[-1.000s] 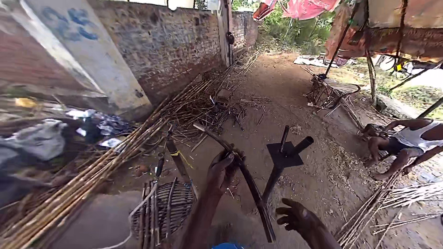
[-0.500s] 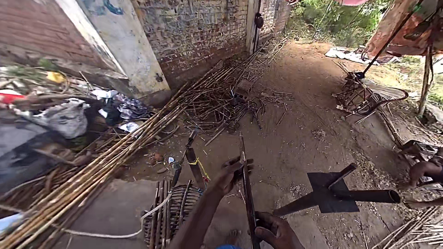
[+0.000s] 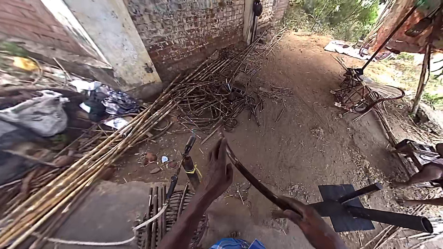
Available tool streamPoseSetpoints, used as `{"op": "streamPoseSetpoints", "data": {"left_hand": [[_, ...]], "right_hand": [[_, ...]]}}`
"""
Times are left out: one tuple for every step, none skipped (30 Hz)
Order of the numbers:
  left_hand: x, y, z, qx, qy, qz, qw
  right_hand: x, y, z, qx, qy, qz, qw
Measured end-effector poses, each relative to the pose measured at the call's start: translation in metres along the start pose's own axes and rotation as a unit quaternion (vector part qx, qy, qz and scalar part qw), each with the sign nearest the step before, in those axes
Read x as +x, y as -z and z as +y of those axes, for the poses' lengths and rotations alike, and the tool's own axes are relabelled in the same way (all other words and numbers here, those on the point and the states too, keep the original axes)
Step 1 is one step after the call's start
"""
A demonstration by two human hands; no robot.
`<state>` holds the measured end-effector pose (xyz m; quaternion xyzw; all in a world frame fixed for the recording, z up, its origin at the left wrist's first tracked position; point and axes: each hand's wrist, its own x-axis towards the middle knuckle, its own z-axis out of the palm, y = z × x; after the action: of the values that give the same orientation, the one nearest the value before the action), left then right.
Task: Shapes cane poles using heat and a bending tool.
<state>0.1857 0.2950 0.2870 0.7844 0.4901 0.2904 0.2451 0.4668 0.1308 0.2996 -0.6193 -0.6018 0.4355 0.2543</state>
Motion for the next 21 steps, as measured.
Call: {"op": "streamPoseSetpoints", "data": {"left_hand": [[0.0, 0.007, -0.01, 0.08, -0.091, -0.02, 0.992], [-0.002, 0.011, -0.017, 0.111, -0.148, -0.059, 0.981], [-0.006, 0.01, -0.018, 0.112, -0.163, -0.106, 0.975], [-0.012, 0.004, -0.017, 0.098, -0.153, -0.14, 0.973], [-0.018, -0.004, -0.016, 0.067, -0.124, -0.163, 0.977], [-0.024, -0.012, -0.016, 0.028, -0.087, -0.162, 0.983], [-0.03, -0.02, -0.017, -0.007, -0.045, -0.139, 0.989], [-0.036, -0.024, -0.017, -0.042, 0.002, -0.11, 0.993], [-0.038, -0.026, -0.014, -0.093, 0.058, -0.082, 0.991], [-0.037, -0.025, -0.009, -0.156, 0.123, -0.055, 0.978], [-0.034, -0.021, -0.004, -0.207, 0.194, -0.029, 0.958], [-0.032, -0.017, -0.003, -0.249, 0.25, -0.001, 0.936], [-0.031, -0.014, -0.006, -0.287, 0.287, 0.03, 0.914], [-0.03, -0.011, -0.011, -0.313, 0.306, 0.06, 0.897], [-0.03, -0.009, -0.018, -0.328, 0.314, 0.083, 0.887], [-0.032, -0.005, -0.025, -0.34, 0.321, 0.094, 0.879], [-0.036, 0.001, -0.032, -0.35, 0.327, 0.101, 0.872], [-0.041, 0.007, -0.04, -0.354, 0.335, 0.106, 0.867], [-0.048, 0.012, -0.049, -0.348, 0.344, 0.106, 0.866], [-0.056, 0.016, -0.058, -0.33, 0.349, 0.11, 0.87], [-0.065, 0.018, -0.068, -0.306, 0.351, 0.119, 0.877]], "right_hand": [[0.003, 0.03, -0.003, -0.049, 0.036, 0.001, 0.998], [0.005, 0.058, -0.009, -0.084, 0.072, 0.002, 0.994], [0.007, 0.083, -0.017, -0.112, 0.109, 0.002, 0.988], [0.011, 0.102, -0.03, -0.132, 0.135, 0.026, 0.982], [0.017, 0.113, -0.041, -0.145, 0.139, 0.085, 0.976], [0.027, 0.116, -0.049, -0.156, 0.127, 0.173, 0.964], [0.038, 0.112, -0.054, -0.172, 0.106, 0.249, 0.947], [0.048, 0.1, -0.053, -0.176, 0.084, 0.287, 0.938], [0.057, 0.079, -0.046, -0.153, 0.072, 0.284, 0.944], [0.065, 0.047, -0.038, -0.113, 0.059, 0.24, 0.962], [0.071, 0.007, -0.033, -0.059, 0.041, 0.162, 0.984], [0.073, -0.037, -0.032, 0.001, 0.016, 0.07, 0.997], [0.074, -0.079, -0.031, 0.064, -0.013, -0.01, 0.998], [0.076, -0.115, -0.032, 0.133, -0.043, -0.069, 0.988], [0.081, -0.141, -0.036, 0.193, -0.064, -0.096, 0.974], [0.085, -0.159, -0.04, 0.229, -0.08, -0.1, 0.965], [0.092, -0.171, -0.045, 0.236, -0.093, -0.095, 0.963], [0.1, -0.176, -0.05, 0.238, -0.103, -0.09, 0.961], [0.111, -0.178, -0.055, 0.234, -0.108, -0.088, 0.962], [0.122, -0.176, -0.059, 0.223, -0.11, -0.088, 0.965], [0.134, -0.175, -0.063, 0.214, -0.11, -0.091, 0.966]]}}
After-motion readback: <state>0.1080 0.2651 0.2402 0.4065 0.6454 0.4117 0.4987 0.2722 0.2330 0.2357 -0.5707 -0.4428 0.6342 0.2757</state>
